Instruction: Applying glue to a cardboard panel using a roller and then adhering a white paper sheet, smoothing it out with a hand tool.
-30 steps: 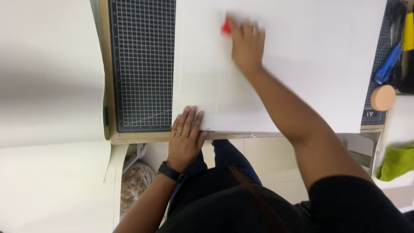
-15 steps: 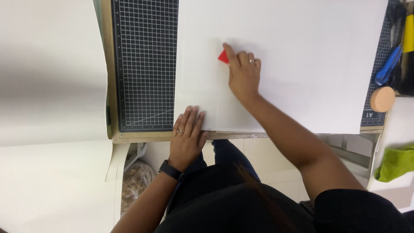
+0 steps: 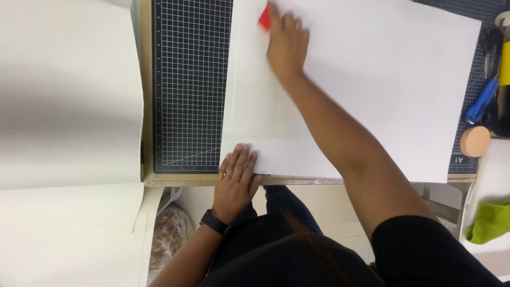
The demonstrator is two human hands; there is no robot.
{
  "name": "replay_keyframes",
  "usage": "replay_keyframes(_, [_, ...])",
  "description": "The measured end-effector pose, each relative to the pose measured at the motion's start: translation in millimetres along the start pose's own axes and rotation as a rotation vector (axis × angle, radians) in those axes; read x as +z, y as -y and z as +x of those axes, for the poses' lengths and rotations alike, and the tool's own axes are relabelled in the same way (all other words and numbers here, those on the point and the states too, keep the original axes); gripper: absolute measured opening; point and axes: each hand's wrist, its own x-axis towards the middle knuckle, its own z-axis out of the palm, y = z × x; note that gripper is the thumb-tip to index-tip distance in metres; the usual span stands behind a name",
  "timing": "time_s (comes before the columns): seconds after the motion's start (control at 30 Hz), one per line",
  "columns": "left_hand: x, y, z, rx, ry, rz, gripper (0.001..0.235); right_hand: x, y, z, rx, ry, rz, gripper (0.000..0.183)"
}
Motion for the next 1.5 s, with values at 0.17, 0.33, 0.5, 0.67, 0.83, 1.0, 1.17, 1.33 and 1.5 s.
replay_keyframes(0.17, [-6, -1, -3, -0.008, 0.004, -0.017, 0.055, -58, 29, -84, -0.367, 0.018, 0.180, 0.067])
replay_keyframes(0.33, [-2, 1, 0, -0.001, 0.025, 0.001, 0.057, 26, 1, 28, 0.123, 0.015, -0.114, 0.070])
replay_keyframes(0.5, [-5, -1, 0, -0.002, 0.012, 0.004, 0.056, 5, 61, 30, 0.151, 0.148, 0.154, 0.085])
replay_keyframes(0.67, [-3, 0, -1, -0.011, 0.018, 0.012, 0.056, 48, 30, 52, 0.341, 0.100, 0.050, 0.067])
replay_keyframes(0.83, [-2, 0, -3, -0.007, 0.012, 0.009, 0.056, 4, 56, 35, -0.089, 0.023, 0.221, 0.068])
replay_keyframes(1.0, [-1, -2, -4, -0.016, 0.012, -0.022, 0.056, 11, 21, 22, -0.025, -0.011, 0.107, 0.057])
replay_keyframes(1.17, [14, 4, -6, -0.034, -0.005, 0.074, 0.057, -93, 74, -133, -0.374, 0.146, 0.360, 0.061])
replay_keyframes(1.33, [8, 0, -6, 0.004, -0.008, 0.086, 0.053, -99, 59, -166, -0.373, 0.243, 0.592, 0.071])
replay_keyframes(1.5, [20, 5, -12, -0.003, -0.009, 0.160, 0.056, -86, 83, -165, -0.114, 0.100, 0.539, 0.042])
